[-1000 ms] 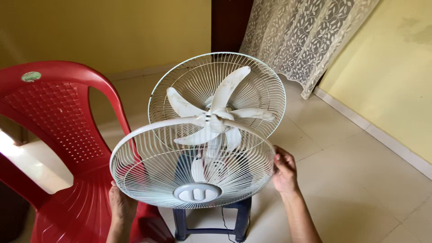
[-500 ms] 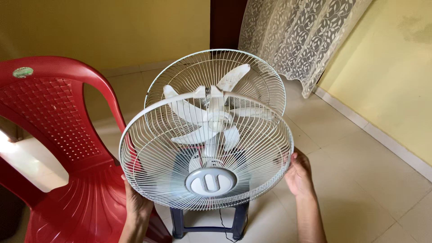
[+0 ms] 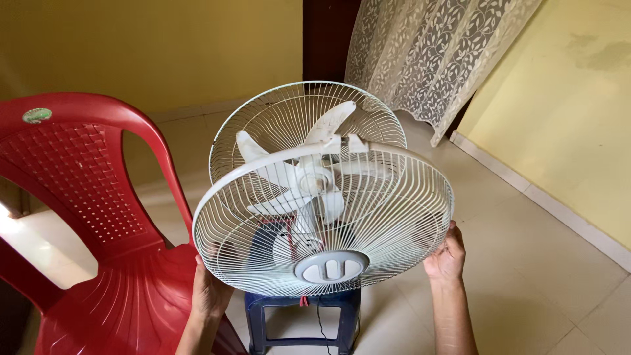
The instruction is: The person assembles a white pedestal fan by first securing the fan blades to the motor hub. They then attach the front wire cage and use a screwdriver to tighten the screws at the top of the cage. Finally, the person plugs the fan into a wall socket to test it.
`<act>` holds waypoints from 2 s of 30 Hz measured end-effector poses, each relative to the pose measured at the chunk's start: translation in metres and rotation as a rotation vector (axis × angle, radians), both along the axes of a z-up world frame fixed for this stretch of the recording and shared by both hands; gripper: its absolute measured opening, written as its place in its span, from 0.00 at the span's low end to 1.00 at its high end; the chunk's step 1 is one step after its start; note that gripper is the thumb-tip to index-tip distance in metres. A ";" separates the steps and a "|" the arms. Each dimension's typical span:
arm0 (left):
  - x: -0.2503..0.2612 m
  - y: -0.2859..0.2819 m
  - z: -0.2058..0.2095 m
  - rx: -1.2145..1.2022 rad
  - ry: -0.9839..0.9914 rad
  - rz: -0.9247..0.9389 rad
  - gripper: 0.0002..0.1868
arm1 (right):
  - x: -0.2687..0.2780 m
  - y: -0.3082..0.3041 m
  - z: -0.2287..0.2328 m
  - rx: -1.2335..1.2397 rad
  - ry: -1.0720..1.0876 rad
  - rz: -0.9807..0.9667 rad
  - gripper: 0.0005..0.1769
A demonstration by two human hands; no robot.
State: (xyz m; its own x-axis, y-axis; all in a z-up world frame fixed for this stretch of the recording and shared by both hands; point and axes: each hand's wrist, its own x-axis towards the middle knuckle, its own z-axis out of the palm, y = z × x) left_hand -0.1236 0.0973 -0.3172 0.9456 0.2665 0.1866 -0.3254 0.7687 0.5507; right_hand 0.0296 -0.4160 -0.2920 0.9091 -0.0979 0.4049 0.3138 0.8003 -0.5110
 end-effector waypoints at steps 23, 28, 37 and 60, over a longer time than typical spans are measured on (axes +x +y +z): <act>0.044 -0.024 0.053 0.059 -0.217 0.141 0.25 | 0.087 0.036 0.042 -0.046 0.005 -0.010 0.11; 0.091 -0.007 0.029 0.037 -0.302 0.278 0.14 | 0.088 0.064 0.072 -0.110 -0.018 -0.144 0.09; 0.105 -0.009 0.017 -0.026 -0.186 0.301 0.17 | 0.079 0.091 0.073 -0.157 -0.066 -0.261 0.09; 0.118 -0.019 0.008 -0.074 -0.271 0.347 0.12 | 0.095 0.099 0.083 -0.161 -0.156 -0.392 0.11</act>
